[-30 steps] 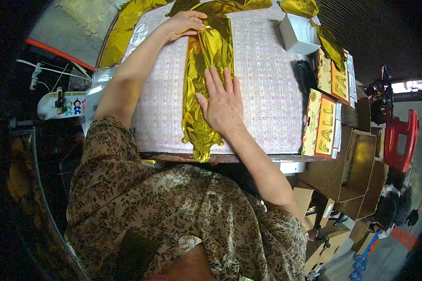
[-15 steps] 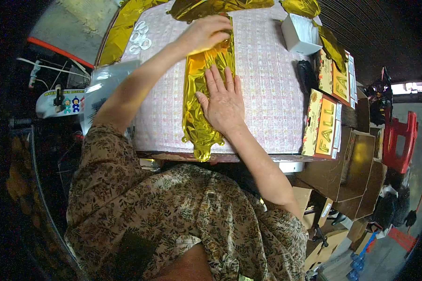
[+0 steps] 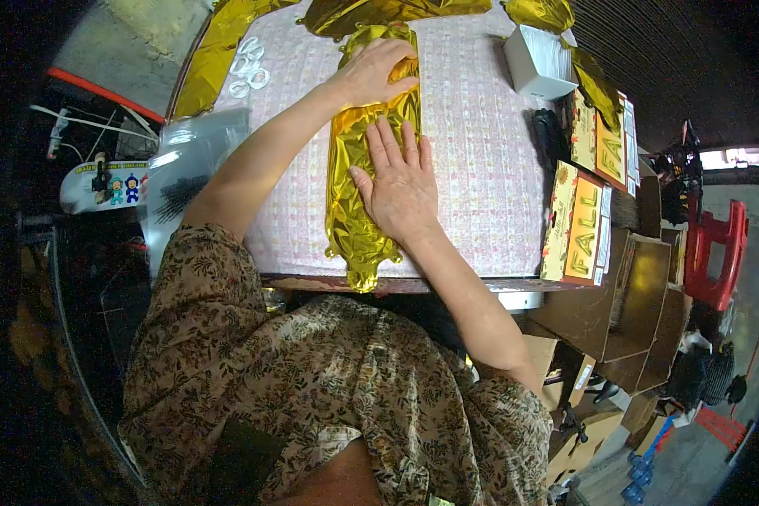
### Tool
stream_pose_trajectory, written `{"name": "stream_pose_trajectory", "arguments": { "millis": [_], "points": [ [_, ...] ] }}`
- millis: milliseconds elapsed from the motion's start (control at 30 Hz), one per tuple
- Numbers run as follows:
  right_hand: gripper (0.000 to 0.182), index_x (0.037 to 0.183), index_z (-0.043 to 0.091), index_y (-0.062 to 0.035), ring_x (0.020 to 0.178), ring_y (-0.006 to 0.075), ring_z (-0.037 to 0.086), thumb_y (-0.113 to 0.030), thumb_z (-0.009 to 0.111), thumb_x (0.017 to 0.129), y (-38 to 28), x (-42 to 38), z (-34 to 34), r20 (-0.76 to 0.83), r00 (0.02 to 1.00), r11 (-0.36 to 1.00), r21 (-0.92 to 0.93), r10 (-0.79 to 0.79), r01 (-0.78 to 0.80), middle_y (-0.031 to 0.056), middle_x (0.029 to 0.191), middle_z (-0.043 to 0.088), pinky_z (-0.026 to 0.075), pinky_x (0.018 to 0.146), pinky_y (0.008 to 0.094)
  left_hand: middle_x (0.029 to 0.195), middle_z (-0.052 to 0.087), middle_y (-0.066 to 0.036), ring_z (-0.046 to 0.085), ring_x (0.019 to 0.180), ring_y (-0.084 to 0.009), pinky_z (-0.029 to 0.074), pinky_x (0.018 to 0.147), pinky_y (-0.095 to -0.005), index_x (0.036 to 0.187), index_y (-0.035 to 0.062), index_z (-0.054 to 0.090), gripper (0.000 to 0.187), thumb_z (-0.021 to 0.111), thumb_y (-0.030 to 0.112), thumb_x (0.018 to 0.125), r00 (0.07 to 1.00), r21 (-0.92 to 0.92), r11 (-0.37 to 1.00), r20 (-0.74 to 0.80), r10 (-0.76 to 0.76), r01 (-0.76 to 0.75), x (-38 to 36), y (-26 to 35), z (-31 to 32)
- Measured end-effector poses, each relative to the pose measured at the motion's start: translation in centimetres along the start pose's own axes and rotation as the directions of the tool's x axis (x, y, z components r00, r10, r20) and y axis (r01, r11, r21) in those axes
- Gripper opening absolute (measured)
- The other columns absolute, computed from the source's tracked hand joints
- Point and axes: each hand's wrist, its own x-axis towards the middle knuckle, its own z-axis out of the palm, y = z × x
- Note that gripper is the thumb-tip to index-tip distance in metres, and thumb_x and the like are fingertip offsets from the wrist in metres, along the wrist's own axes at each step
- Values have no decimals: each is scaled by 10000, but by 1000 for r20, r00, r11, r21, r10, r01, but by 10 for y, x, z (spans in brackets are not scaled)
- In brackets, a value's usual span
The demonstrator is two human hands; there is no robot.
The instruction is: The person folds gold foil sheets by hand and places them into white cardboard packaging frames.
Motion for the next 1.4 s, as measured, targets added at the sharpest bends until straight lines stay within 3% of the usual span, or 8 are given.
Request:
{"name": "stream_pose_trajectory", "arguments": {
  "millis": [167,367,533,633,800,1000,1300,1400],
  "points": [
    [657,1553,320,-77,1482,394,264,-473,414,1037,-1,-1,0,-6,1000,1000,6,7,-7,107,1618,309,168,1218,521,1521,462,-65,424,1372,-309,357,1081,-546,1458,146,469,792,612,643,859,934,314,944,298,-195,97,18,2,-19],
    [666,1558,311,-83,1492,387,250,-484,412,1036,0,-1,1,6,1000,1000,4,12,-12,101,1630,290,161,1222,518,1591,375,-47,380,1418,-312,345,1087,-559,1533,137,383,983,599,755,799,793,461,875,473,-383,147,52,-2,-34],
    [668,1558,313,-82,1490,388,255,-489,407,1036,1,-1,1,4,1000,1000,9,16,-16,102,1629,292,164,1220,518,1406,586,-116,518,1306,-341,420,1077,-462,1386,84,569,601,594,492,946,988,187,982,148,-50,22,50,-6,-46],
    [666,1555,320,-82,1486,389,262,-491,404,1037,1,-2,4,-7,1000,1000,9,13,-13,102,1628,294,166,1219,519,1394,597,-119,526,1310,-326,429,1083,-434,1345,102,612,489,577,421,977,983,-24,999,176,42,-38,33,14,-39],
    [661,1551,331,-80,1477,395,275,-490,402,1037,1,-1,5,-23,1000,1000,-11,-3,3,102,1626,299,169,1217,520,1664,208,-24,137,1540,-306,77,1209,-650,1567,318,311,614,367,594,1022,912,286,957,403,-74,-49,-3,16,-8],
    [635,1557,333,-115,1478,389,277,-468,413,1036,-2,-1,1,-39,998,994,-98,-49,45,98,1627,297,179,1213,527,1660,222,-8,144,1539,-294,66,1218,-636,1565,346,309,651,337,663,997,927,331,943,361,-104,-24,-12,12,-2],
    [587,1591,265,-222,1528,277,200,-457,339,1058,-3,-7,-15,232,794,827,154,-562,541,31,1660,224,122,1251,495,1664,200,27,128,1542,-272,47,1241,-599,1567,366,289,672,277,704,987,915,346,938,377,-143,4,-14,21,-10],
    [506,1505,440,-187,1496,228,300,-408,400,1053,-7,-30,-38,198,742,731,451,-641,511,29,1583,386,174,1249,478,1664,200,30,128,1542,-268,44,1240,-600,1571,367,279,676,278,705,986,914,331,943,374,-154,24,-13,19,-6]
  ]
}}
